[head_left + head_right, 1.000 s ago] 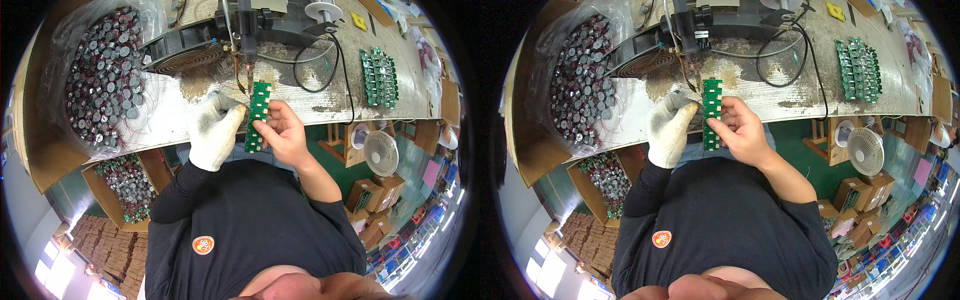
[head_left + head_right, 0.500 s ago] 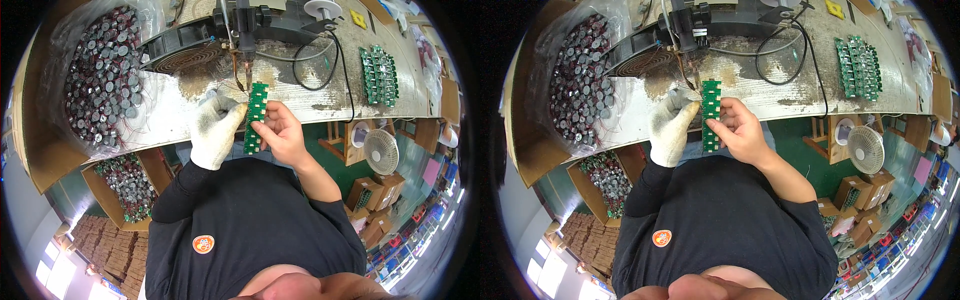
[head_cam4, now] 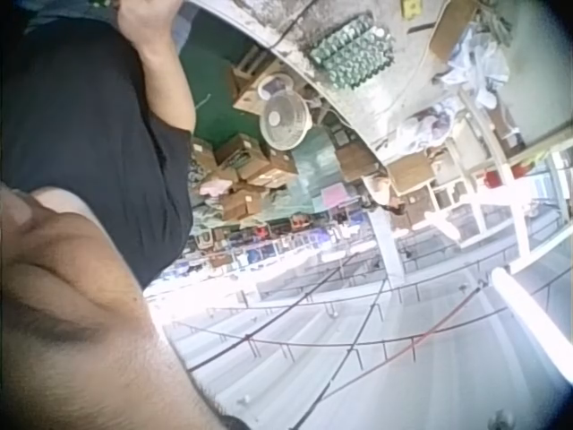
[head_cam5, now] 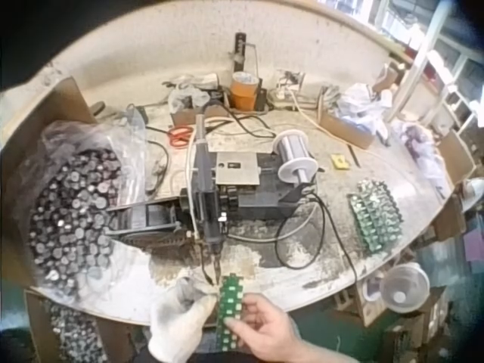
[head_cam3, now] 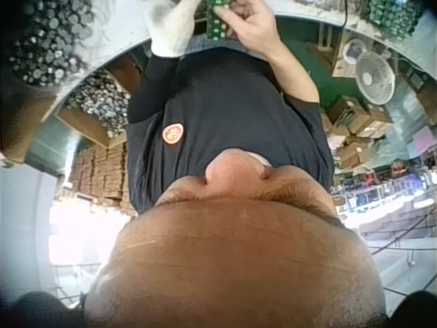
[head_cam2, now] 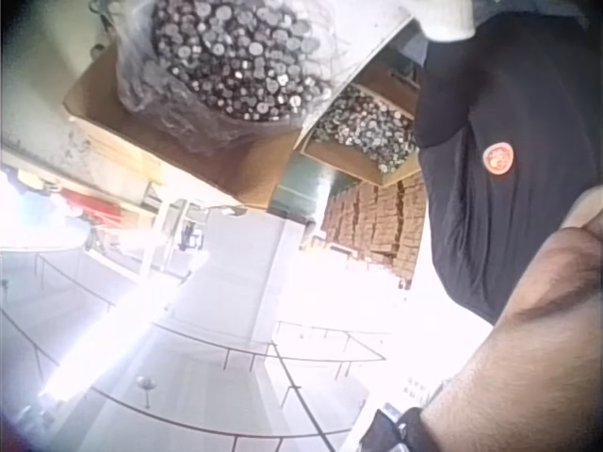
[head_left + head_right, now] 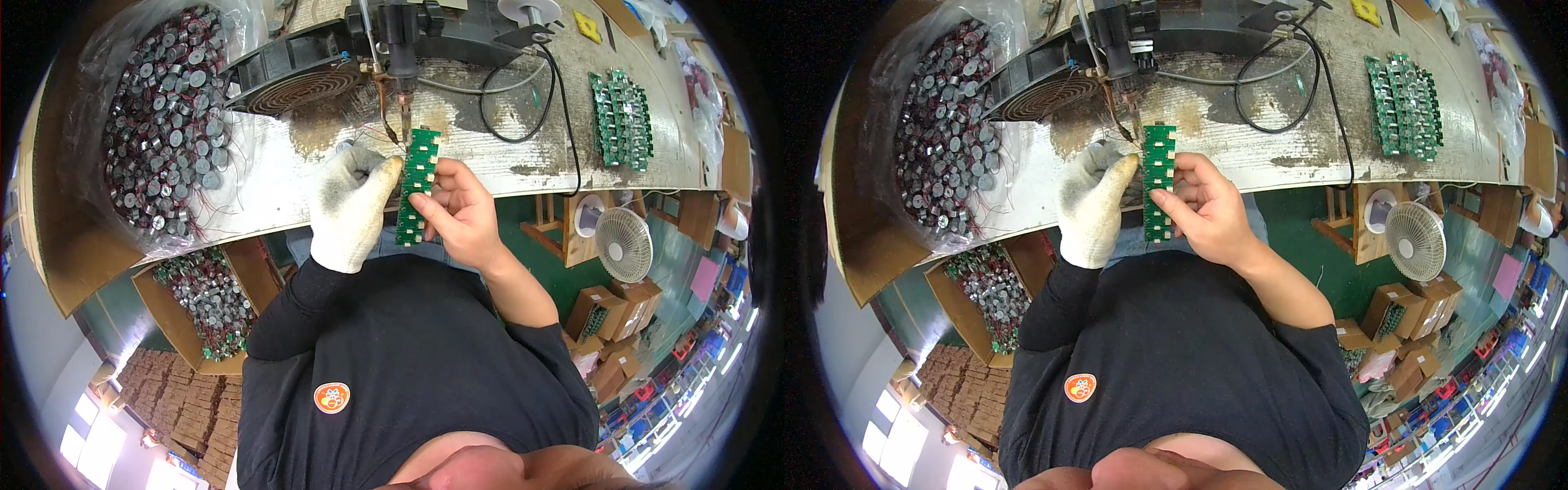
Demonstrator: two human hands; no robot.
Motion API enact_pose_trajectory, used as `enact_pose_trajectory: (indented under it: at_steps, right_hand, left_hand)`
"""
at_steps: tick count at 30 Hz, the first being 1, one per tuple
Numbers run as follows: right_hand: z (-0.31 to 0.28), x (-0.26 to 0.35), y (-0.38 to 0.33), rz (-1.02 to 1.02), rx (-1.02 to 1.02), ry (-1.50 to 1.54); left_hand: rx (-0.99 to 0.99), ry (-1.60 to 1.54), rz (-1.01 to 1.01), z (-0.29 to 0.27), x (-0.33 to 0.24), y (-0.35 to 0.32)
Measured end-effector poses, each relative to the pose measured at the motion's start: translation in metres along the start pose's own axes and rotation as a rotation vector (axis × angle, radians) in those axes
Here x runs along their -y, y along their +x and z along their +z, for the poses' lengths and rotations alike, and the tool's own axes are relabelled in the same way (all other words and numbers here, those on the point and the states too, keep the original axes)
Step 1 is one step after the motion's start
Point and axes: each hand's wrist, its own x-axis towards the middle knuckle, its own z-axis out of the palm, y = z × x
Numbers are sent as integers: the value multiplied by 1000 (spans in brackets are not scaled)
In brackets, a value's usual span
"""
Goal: The person solders electronic components onto a printed circuit board using a soldering iron and solder wire.
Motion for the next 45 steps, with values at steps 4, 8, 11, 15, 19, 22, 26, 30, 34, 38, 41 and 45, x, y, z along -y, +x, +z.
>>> enact_pose_trajectory:
  at_steps: [4, 8, 11, 15, 19, 22, 26, 30, 34, 38, 41, 45]
  right_hand:
    - [1, 1, 1, -14, -1, -2]
    - [1, -5, 1, 2, -24, -18]
    - [4, -5, 2, 9, -29, -27]
    - [6, -5, 1, 76, -44, 13]
    - [-1, -2, 0, 44, -98, 18]
    - [-6, 1, 4, 1, -124, 36]
    - [-8, 2, 9, -19, -86, -1]
    - [-7, 0, 11, 1, -67, -13]
    - [-6, -1, 12, -10, -59, -41]
    - [-2, 1, 12, -9, -51, -48]
    - [-3, -1, 11, -25, -64, -34]
    - [-5, -2, 11, -6, -57, -21]
  left_hand:
    - [-10, 58, 45, -2, 3, 0]
    - [14, -66, 65, 0, 8, 3]
    - [-48, -74, 111, 1, 8, 3]
    - [-24, -88, 119, -4, -4, -4]
    - [32, 300, 270, -32, 13, -4]
    - [-201, 577, 648, -62, 19, -3]
    - [-703, 777, 535, -104, 17, -12]
    - [-727, 933, 595, -145, 0, -5]
    - [-644, 1104, 426, -150, -16, 13]
    - [-589, 1252, 259, -149, -24, 23]
    - [-579, 1234, 220, -146, -23, 23]
    - [-598, 1056, 399, -143, -2, 9]
